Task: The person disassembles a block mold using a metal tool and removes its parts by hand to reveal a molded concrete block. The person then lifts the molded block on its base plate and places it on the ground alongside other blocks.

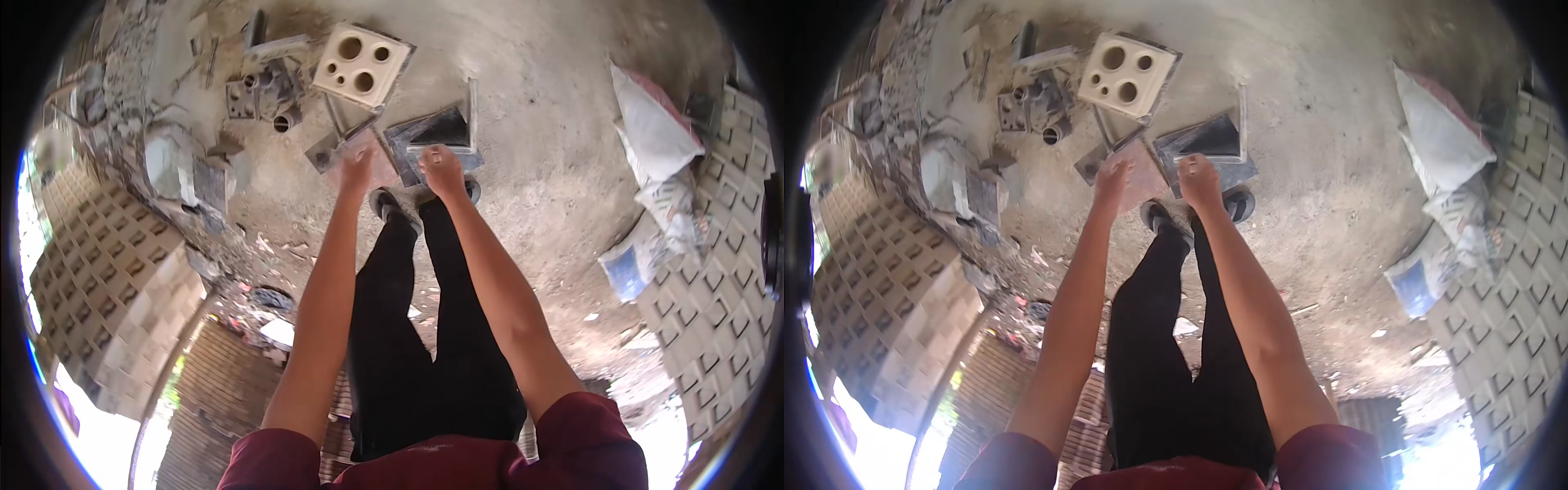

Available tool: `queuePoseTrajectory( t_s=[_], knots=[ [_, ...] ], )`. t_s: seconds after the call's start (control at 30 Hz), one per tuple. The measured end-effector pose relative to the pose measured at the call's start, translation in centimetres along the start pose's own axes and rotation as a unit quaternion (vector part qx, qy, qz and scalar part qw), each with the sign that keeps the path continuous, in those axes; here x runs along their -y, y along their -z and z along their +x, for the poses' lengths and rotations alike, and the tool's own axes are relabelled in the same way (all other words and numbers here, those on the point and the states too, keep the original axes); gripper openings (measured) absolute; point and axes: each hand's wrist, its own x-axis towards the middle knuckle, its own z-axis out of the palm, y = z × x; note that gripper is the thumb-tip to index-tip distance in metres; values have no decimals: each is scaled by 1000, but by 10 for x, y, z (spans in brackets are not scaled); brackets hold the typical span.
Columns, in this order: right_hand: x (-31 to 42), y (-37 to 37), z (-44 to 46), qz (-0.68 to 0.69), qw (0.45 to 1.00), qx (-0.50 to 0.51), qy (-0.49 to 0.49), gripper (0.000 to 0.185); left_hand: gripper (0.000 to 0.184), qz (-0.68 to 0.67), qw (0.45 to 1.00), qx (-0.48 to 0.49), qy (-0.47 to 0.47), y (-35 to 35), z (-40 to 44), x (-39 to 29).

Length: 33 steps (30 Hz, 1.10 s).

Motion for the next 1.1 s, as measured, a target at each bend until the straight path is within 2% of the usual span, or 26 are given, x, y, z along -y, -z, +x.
queuePoseTrajectory(
  t_s=[0.07, 0.13, 0.2, 0.27, 0.3, 0.33, 0.37, 0.47, 0.53, 0.6, 0.63, 0.67, 0.7, 0.73, 0.8, 0.83, 0.87, 0.93, 0.97, 1.0, 1.07, 1.1],
  knots=[
    [7, -2, -1, -44, 999, 1, 15, 29, 30, 57, 996, -27, -56, 1, -11, -13],
    [15, -5, -1, -75, 997, 4, 32, 29, 29, 29, 999, -19, -35, 3, -22, -15],
    [37, -1, -12, -38, 998, 52, 1, 26, 29, -7, 1000, -15, -13, 16, -42, -20],
    [48, 0, -18, -82, 994, 70, 9, 27, 29, 8, 1000, -7, 7, 31, -64, -33],
    [52, 1, -20, -119, 989, 80, 32, 28, 28, 37, 999, -10, -12, 39, -70, -30],
    [59, 6, -19, -155, 983, 84, 56, 30, 27, 54, 995, -19, -82, 43, -70, -8],
    [69, 7, -18, -150, 985, 81, 35, 29, 26, 73, 985, -32, -151, 48, -68, 15],
    [75, 5, 17, -169, 982, 73, 34, 29, 29, 30, 982, -86, -168, 70, -63, 29],
    [107, -1, 36, -158, 984, 82, 13, 29, 30, -34, 990, -127, -44, 86, -58, 30],
    [119, -4, 74, -148, 985, 83, -15, 30, 25, -80, 986, -94, 117, 98, -31, 45],
    [115, -6, 102, -171, 982, 72, 35, 31, 27, -123, 972, -128, 152, 97, -19, 47],
    [115, -9, 129, -191, 976, 63, 87, 33, 28, -193, 956, -169, 143, 95, -5, 51],
    [152, -12, 135, -252, 960, 70, 98, 35, 30, -195, 944, -223, 142, 94, 7, 38],
    [170, -19, 153, -255, 958, 82, 101, 35, 31, -197, 930, -278, 140, 91, 20, 25],
    [185, -22, 196, -322, 933, 58, 148, 36, 31, -194, 915, -318, 155, 79, 51, 33],
    [189, -24, 217, -292, 941, 82, 149, 37, 38, -221, 903, -324, 174, 70, 65, 37],
    [185, -27, 240, -294, 940, 90, 150, 37, 38, -224, 899, -331, 178, 60, 80, 33],
    [171, -28, 290, -277, 936, 158, 150, 39, 50, -276, 866, -325, 262, 31, 114, 24],
    [168, -26, 301, -285, 933, 168, 140, 39, 63, -296, 869, -299, 261, 17, 124, 31],
    [175, -27, 311, -273, 934, 185, 138, 41, 63, -295, 863, -301, 278, 1, 132, 31],
    [183, -25, 344, -261, 934, 202, 134, 44, 67, -401, 817, -333, 248, -17, 158, 21],
    [179, -25, 360, -287, 919, 244, 121, 47, 70, -427, 796, -338, 263, -24, 167, 18]
  ],
)
